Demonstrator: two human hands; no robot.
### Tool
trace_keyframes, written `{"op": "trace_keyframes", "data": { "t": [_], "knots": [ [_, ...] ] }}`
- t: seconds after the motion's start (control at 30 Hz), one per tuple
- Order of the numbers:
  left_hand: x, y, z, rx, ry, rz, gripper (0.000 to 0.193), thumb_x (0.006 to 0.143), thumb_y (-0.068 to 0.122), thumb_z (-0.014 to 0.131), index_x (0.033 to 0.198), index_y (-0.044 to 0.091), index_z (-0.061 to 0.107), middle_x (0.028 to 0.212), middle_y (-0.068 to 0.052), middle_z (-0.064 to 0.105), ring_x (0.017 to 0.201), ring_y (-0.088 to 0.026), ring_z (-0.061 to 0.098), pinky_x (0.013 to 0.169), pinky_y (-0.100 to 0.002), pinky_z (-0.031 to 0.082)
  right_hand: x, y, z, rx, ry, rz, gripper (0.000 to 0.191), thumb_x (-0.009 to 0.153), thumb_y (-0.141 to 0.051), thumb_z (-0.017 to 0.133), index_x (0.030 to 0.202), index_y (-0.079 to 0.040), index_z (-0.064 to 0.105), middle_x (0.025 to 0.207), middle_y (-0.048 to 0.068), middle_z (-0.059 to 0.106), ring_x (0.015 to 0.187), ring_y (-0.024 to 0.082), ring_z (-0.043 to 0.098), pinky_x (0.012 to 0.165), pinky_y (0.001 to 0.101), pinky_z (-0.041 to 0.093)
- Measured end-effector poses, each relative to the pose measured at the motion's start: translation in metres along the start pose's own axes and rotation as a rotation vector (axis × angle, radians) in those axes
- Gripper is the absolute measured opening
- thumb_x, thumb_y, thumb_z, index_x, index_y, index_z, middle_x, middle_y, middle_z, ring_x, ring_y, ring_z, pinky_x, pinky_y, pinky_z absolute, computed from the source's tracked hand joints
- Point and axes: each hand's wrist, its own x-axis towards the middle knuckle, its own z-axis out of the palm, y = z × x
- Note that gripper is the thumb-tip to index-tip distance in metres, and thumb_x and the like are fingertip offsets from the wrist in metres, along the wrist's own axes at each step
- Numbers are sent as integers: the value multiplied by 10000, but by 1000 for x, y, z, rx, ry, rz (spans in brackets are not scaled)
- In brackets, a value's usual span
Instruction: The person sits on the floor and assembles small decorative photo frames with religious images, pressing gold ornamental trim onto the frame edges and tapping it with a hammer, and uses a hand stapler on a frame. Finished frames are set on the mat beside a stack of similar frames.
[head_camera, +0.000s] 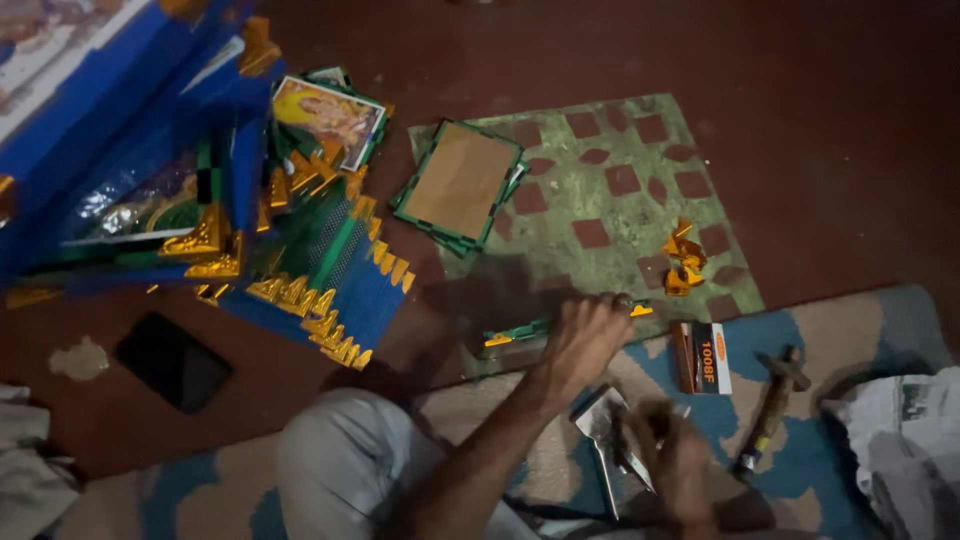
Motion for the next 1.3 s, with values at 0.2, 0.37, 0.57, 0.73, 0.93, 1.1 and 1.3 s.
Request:
{"op": "trace_keyframes", "data": {
  "t": [0.2, 0.37, 0.57, 0.73, 0.93, 1.1, 1.3],
  "knots": [
    [7, 9, -14, -114, 91, -41, 273, 927, 202, 654, 1057, -36, 683, 973, -206, 711, 865, -367, 721, 680, -495, 542, -53, -18, 20, -330, -310, 173, 932, 599, -402, 910, 1407, -87, 566, 1175, 212, 665, 1079, 400, 632, 918, 484, 518],
    [9, 13, -19, -126, 71, -119, 258, 938, 156, 624, 1085, -52, 666, 1031, -230, 699, 887, -379, 717, 687, -503, 538, -41, 29, 12, -44, -432, 301, 686, 745, -256, 774, 1379, -94, 570, 1193, 198, 671, 1142, 386, 662, 961, 458, 535],
    [7, 14, -26, -196, 214, -222, 197, 886, 124, 639, 967, -51, 675, 929, -250, 691, 824, -427, 702, 619, -552, 512, 5, 101, -62, 357, -347, 342, 517, 956, -280, 626, 1358, 43, 588, 1143, 152, 723, 1061, 230, 632, 935, 401, 518],
    [12, 16, -32, -164, 171, -279, 137, 887, 85, 636, 949, -26, 687, 918, -243, 708, 837, -419, 727, 655, -526, 559, 86, 7, -127, -10, -435, 280, 490, 1015, -435, 577, 984, 53, 615, 900, 200, 556, 822, 326, 588, 734, 456, 494],
    [6, 20, -34, -164, 194, -225, 181, 849, 1, 604, 998, -43, 697, 928, -252, 711, 839, -408, 740, 613, -501, 571, 144, -104, -151, 88, -623, 243, 671, 991, -603, 464, 850, 29, 640, 646, 196, 577, 624, 310, 579, 645, 476, 487],
    [6, 21, -37, -167, 184, -234, 110, 882, 36, 629, 943, -20, 703, 928, -245, 712, 851, -399, 739, 658, -494, 580, 155, -116, -148, -86, -657, 109, 592, 999, -530, 433, 1047, 8, 675, 697, 180, 626, 633, 300, 634, 677, 461, 504],
    [5, 25, -39, -143, 213, -227, 191, 829, -3, 617, 1000, -29, 699, 970, -233, 709, 864, -389, 736, 670, -484, 579, 157, -115, -147, -55, -716, 242, 650, 1029, -537, 455, 837, 31, 705, 695, 177, 663, 667, 326, 674, 715, 451, 544]
  ]
}}
